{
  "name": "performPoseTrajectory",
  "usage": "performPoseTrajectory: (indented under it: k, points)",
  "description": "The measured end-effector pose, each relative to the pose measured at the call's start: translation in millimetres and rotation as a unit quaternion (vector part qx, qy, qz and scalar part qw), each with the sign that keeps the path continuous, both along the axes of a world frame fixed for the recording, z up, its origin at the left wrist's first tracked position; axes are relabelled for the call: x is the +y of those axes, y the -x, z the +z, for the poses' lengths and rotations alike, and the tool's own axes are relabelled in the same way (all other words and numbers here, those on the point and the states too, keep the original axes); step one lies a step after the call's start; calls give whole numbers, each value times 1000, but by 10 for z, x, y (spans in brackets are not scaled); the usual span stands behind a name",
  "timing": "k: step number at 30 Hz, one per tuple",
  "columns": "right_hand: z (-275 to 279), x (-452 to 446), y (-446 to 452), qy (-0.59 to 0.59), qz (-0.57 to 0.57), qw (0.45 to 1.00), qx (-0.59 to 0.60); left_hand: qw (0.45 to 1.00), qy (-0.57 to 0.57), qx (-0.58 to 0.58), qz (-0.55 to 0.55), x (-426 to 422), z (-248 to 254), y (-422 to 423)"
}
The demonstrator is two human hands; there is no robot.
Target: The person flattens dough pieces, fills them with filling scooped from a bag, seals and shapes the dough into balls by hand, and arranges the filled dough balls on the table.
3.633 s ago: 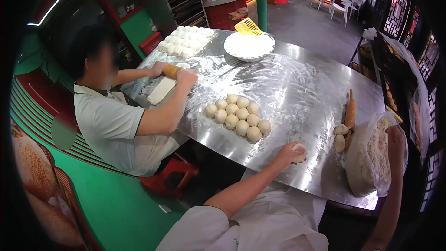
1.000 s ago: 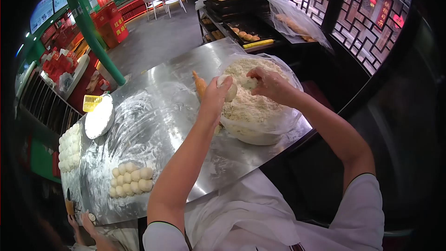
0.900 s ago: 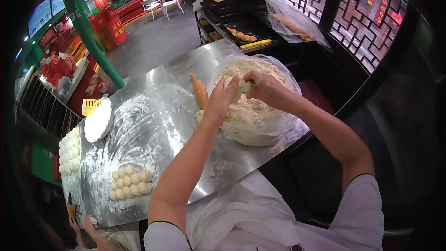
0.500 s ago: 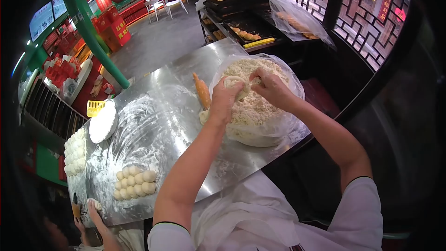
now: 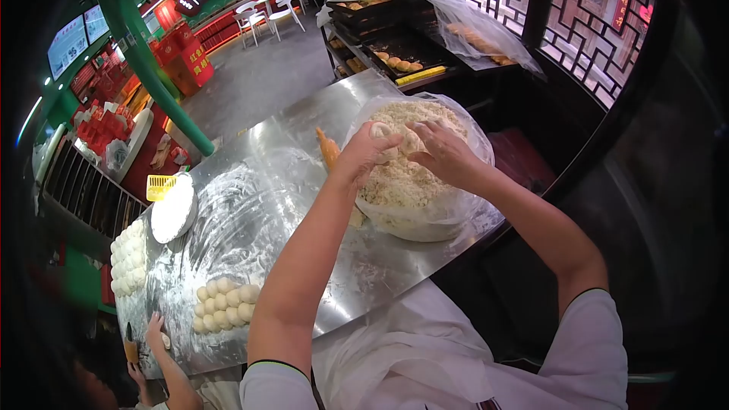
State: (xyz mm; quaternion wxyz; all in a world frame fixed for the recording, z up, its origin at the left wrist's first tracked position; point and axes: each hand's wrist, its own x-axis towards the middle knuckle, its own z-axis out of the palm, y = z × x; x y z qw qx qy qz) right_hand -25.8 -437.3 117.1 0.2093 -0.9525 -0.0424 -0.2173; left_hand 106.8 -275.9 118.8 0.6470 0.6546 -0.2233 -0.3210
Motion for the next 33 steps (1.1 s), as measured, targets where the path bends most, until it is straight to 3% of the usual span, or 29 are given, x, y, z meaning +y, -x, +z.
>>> performPoseTrajectory:
  k: [1, 3, 7, 10, 15, 19, 21, 23, 25, 26, 27, 29, 30, 33]
  points:
    - [-19, 34, -4, -6, 6, 1000, -7, 1000, 1, 1, 0, 30, 17, 0]
    - [8, 171, 42, -21, -13, 1000, 18, 970, 135, 198, 50, 105, 58, 31]
    - [5, 414, -55, -56, 7, 998, 10, 942, 222, 242, 75, 310, 123, 216]
    - [-45, 685, -172, -120, 56, 990, -38, 953, 234, 191, 40, 526, 89, 303]
    - [-41, 1219, -211, -242, 134, 961, -28, 990, 105, -13, 98, 983, -35, 389]
    - [-279, 1633, -265, -318, 157, 934, -45, 982, 134, 112, 69, 1444, -140, 523]
    - [-481, 1769, -290, -343, 155, 927, -7, 954, 227, 191, 46, 1610, -302, 639]
    - [-628, 1868, -304, -360, 156, 919, 30, 961, 202, 176, 69, 1788, -491, 728]
    - [-734, 2017, -291, -422, 193, 873, 149, 967, 174, 158, 94, 1981, -680, 773]
    - [-901, 2113, -295, -449, 210, 862, 107, 973, 136, 145, 120, 2068, -774, 795]
    - [-934, 2190, -279, -450, 213, 860, 114, 976, 98, 132, 144, 2148, -854, 818]
    - [-973, 2303, -255, -280, 230, 932, 3, 980, 59, 111, 155, 2277, -980, 852]
    - [-949, 2364, -208, -281, 222, 934, 12, 984, 20, 85, 158, 2322, -1032, 867]
    - [-1140, 2434, -129, -293, 223, 929, 40, 978, 47, 132, 153, 2402, -1194, 956]
